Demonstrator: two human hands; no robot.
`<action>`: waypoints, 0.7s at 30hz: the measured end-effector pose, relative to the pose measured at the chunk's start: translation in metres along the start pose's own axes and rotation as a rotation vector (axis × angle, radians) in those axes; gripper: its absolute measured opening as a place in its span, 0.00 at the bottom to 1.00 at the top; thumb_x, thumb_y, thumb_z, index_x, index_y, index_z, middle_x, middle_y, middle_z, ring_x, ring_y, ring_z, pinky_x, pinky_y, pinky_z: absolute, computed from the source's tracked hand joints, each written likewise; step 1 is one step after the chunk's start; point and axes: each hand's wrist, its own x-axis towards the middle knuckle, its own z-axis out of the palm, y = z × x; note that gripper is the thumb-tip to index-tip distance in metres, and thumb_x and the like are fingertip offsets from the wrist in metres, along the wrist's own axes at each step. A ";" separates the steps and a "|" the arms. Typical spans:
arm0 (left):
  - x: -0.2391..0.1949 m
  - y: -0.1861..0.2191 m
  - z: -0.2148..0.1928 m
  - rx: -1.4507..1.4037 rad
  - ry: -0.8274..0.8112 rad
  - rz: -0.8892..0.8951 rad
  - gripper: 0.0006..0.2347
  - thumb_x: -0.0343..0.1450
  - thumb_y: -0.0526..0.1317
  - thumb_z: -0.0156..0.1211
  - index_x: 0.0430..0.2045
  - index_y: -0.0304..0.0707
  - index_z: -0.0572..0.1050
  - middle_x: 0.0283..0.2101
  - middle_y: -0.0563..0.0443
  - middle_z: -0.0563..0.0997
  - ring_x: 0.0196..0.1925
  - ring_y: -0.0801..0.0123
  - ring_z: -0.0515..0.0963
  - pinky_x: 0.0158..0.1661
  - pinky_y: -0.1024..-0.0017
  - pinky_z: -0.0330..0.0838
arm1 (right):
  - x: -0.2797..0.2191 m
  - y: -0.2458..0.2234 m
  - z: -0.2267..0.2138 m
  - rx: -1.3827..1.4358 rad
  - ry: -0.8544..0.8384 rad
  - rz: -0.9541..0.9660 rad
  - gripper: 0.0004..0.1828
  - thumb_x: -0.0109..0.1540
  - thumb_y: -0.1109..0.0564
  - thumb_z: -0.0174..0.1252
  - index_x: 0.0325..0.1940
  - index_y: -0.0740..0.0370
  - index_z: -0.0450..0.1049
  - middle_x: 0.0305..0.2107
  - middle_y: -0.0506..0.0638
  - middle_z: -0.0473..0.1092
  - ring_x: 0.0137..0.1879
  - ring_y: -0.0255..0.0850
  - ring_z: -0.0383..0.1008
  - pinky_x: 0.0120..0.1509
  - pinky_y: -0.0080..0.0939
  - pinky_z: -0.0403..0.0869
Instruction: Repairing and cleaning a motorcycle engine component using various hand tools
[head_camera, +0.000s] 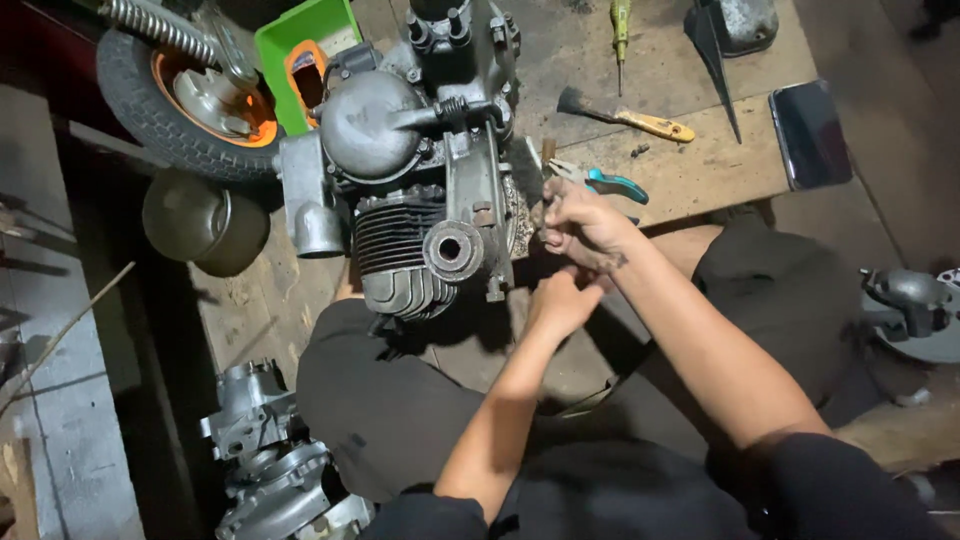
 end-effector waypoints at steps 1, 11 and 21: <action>0.016 -0.006 0.009 -0.003 0.003 -0.001 0.24 0.64 0.57 0.59 0.49 0.45 0.79 0.44 0.43 0.85 0.49 0.53 0.85 0.47 0.56 0.80 | -0.003 -0.006 0.005 -0.002 -0.003 0.003 0.26 0.53 0.68 0.56 0.55 0.62 0.61 0.20 0.53 0.65 0.21 0.42 0.66 0.23 0.38 0.68; 0.053 -0.025 0.036 -0.569 0.080 0.042 0.12 0.71 0.47 0.51 0.34 0.35 0.72 0.23 0.42 0.84 0.25 0.60 0.85 0.31 0.69 0.77 | 0.047 -0.083 -0.013 -0.913 0.252 -0.446 0.14 0.68 0.51 0.57 0.42 0.62 0.62 0.25 0.52 0.61 0.28 0.43 0.64 0.31 0.47 0.63; 0.025 0.021 -0.030 -0.340 0.002 -0.146 0.15 0.72 0.48 0.44 0.25 0.39 0.76 0.18 0.47 0.82 0.19 0.61 0.85 0.21 0.75 0.71 | 0.067 -0.122 0.011 -1.331 0.179 -0.946 0.30 0.79 0.52 0.45 0.21 0.58 0.57 0.21 0.48 0.58 0.29 0.38 0.55 0.34 0.39 0.55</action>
